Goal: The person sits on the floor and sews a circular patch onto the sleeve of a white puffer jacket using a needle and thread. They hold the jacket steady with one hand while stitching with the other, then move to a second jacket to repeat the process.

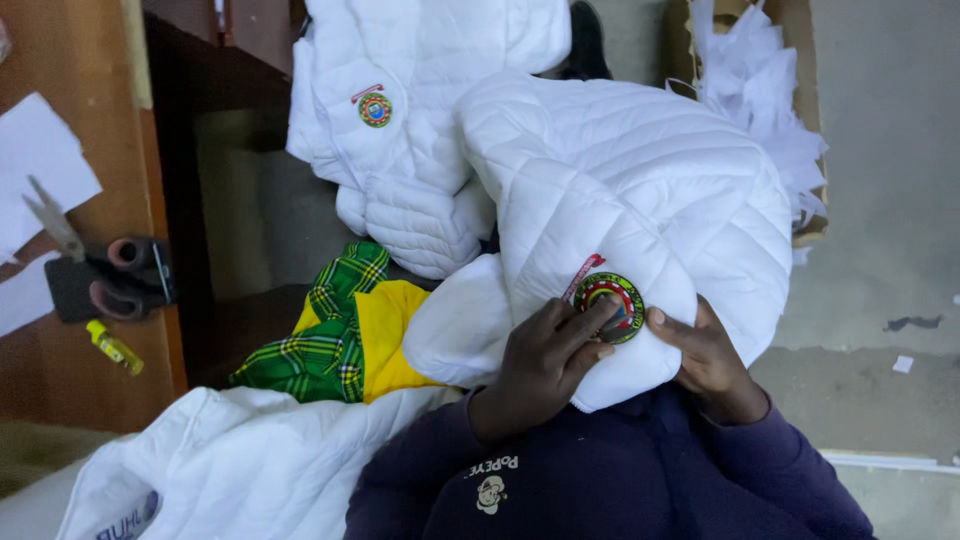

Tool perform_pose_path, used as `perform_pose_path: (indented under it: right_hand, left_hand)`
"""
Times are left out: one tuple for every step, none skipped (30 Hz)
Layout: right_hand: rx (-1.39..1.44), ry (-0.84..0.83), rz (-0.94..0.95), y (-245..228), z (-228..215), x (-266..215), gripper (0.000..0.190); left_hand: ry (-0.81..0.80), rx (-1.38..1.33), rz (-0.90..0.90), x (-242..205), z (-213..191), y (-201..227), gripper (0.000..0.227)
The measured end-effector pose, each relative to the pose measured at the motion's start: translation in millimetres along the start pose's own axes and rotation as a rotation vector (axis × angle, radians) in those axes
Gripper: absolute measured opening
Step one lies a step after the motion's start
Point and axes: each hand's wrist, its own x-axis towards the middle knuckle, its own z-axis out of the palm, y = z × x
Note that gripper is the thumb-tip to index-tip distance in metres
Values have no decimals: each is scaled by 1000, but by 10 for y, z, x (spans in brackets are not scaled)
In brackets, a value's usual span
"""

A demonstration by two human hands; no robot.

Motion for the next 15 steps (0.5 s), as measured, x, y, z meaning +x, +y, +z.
perform_pose_path:
  right_hand:
    - [11,1,-19,12,-35,-46,30]
    - [15,-21,-29,9,-90,-61,31]
    - [16,-15,-26,45,-146,-68,31]
    - [80,29,-34,113,-169,-87,30]
    - [144,73,-43,182,-192,-105,30]
    - [159,78,-38,209,-190,-102,30]
    - [200,67,-40,230,-193,-98,31]
    - [234,59,-47,224,-212,-99,33]
    - [242,68,-46,237,-213,-93,33]
    - [284,37,-50,244,-219,-94,36]
    - [325,7,-55,249,-218,-97,40]
    - [326,8,-59,274,-248,-108,40]
    - [329,-11,-67,297,-271,-120,42]
    - [333,-32,-71,320,-295,-130,43]
    - [336,-32,-71,308,-286,-116,43]
  left_hand:
    - [-25,2,50,20,-6,-44,45]
    - [-26,12,95,33,11,-81,47]
    - [-30,7,91,59,59,-82,47]
    - [-11,63,153,46,72,-75,48]
    - [7,118,215,35,84,-71,50]
    - [-5,124,205,28,99,-90,50]
    - [45,170,244,25,119,-107,52]
    - [96,208,289,42,159,-120,54]
    - [84,207,285,69,118,-106,54]
    - [88,159,307,95,86,-90,48]
    - [93,110,328,119,49,-71,43]
    - [90,110,331,120,65,-93,43]
    - [73,102,349,119,75,-112,48]
    - [59,96,363,114,85,-125,53]
    - [57,98,363,141,63,-118,53]
